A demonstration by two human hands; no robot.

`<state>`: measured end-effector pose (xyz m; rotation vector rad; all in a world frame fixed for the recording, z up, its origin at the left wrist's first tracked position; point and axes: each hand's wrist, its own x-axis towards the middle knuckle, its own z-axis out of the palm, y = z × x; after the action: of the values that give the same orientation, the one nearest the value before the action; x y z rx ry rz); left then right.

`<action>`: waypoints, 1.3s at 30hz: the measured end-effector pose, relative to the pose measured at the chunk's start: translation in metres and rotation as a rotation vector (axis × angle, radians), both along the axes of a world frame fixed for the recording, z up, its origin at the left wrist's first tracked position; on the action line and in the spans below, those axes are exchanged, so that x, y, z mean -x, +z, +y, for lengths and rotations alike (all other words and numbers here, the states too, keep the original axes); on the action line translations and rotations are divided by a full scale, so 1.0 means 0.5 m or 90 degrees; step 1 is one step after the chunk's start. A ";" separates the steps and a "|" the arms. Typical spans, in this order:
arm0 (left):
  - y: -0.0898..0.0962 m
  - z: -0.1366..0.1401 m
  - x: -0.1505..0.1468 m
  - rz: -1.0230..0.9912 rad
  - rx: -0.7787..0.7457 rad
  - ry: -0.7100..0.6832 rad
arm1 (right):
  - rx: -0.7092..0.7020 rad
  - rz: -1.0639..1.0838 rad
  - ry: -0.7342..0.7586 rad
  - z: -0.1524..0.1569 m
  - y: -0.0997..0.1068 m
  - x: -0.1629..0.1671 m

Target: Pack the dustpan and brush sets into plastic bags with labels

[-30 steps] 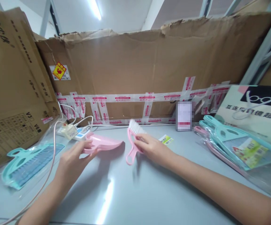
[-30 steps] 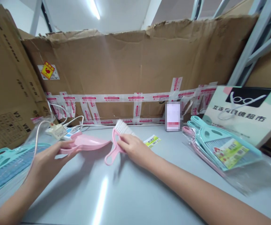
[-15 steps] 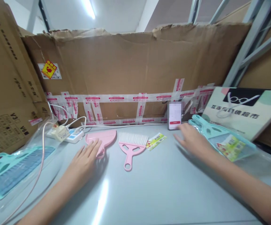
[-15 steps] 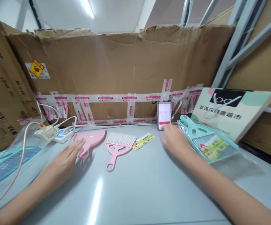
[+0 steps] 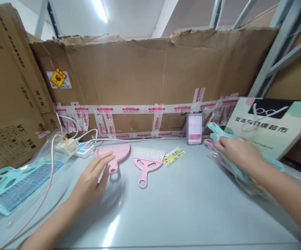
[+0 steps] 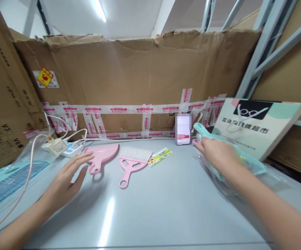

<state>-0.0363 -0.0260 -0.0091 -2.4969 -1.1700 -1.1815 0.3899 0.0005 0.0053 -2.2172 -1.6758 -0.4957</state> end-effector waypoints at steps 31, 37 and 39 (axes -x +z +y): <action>0.005 0.094 -0.154 -0.613 0.429 -0.126 | 0.082 1.243 0.397 0.024 -0.063 0.295; 0.133 0.182 0.023 -0.446 -0.047 0.343 | 0.007 1.309 0.311 0.031 -0.069 0.272; 0.179 0.199 0.123 -0.465 -0.143 0.434 | 0.006 1.314 0.298 0.036 -0.071 0.265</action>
<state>-0.0977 0.0736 0.0807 -1.3030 -1.7084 -1.8773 0.2576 0.0184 -0.0303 -0.9596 -0.6998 1.4031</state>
